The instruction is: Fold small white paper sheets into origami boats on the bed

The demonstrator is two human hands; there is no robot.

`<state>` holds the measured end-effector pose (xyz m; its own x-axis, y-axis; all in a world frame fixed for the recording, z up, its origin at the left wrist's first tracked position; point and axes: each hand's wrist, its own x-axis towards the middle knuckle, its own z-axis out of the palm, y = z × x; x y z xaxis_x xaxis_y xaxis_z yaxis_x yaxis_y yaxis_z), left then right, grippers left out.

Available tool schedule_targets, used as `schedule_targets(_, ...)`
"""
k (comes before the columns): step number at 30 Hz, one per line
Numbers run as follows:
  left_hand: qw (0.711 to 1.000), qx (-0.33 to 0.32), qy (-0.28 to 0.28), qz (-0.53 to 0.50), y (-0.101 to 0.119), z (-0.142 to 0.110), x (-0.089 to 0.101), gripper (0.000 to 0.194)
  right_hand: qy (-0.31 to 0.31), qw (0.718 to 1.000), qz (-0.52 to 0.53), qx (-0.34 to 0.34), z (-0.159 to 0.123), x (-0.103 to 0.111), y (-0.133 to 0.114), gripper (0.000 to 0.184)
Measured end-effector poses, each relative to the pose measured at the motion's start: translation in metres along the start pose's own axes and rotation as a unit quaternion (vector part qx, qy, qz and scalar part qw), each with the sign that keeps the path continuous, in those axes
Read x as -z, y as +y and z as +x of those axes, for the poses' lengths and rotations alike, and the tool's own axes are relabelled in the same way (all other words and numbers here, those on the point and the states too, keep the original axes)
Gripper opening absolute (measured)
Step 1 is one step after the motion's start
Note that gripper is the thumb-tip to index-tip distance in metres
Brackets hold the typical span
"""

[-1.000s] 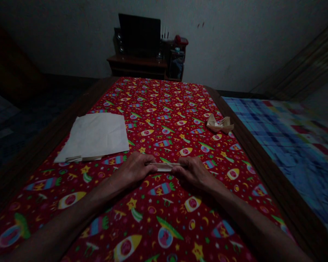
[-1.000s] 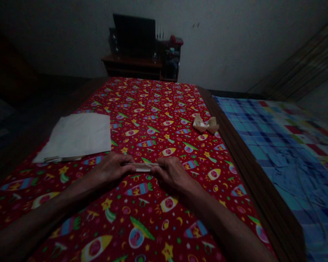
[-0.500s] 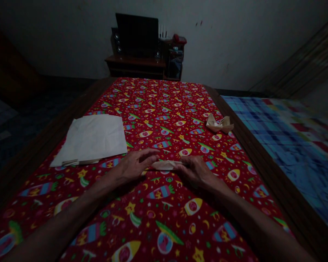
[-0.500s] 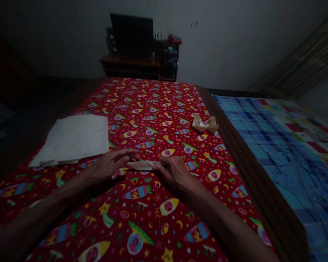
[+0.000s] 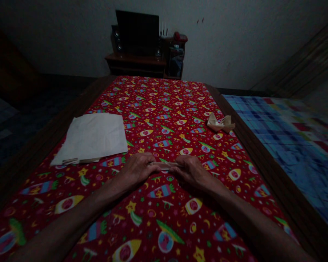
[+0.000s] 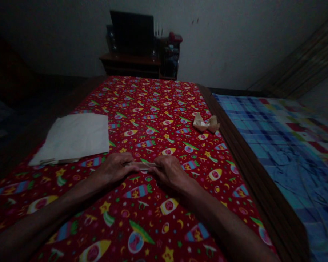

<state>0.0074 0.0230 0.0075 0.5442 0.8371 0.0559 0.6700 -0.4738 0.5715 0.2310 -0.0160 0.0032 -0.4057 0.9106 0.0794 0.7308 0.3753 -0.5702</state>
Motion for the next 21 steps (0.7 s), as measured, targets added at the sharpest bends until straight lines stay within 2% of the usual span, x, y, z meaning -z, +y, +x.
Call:
schedule_targets(3, 1.0, -0.019, 0.003, 0.003, -0.007, -0.001, 0.003, 0.021, 0.008, 1.0, -0.008, 0.009, -0.002, 0.001, 0.004, 0.035)
schedule_targets(9, 1.0, -0.018, -0.008, -0.011, -0.008, -0.001, 0.008, 0.019, 0.022, 0.999, -0.022, 0.011, -0.002, 0.002, 0.011, 0.037)
schedule_targets(16, 0.994, 0.006, 0.023, -0.107, -0.011, 0.004, 0.009, 0.021, 0.032, 0.999, -0.024, -0.011, -0.001, -0.001, 0.013, 0.041)
schedule_targets(21, 0.993, -0.026, 0.017, -0.117, -0.015, 0.001, 0.009, 0.027, 0.048, 0.998, -0.034, 0.004, -0.003, 0.001, 0.015, 0.041)
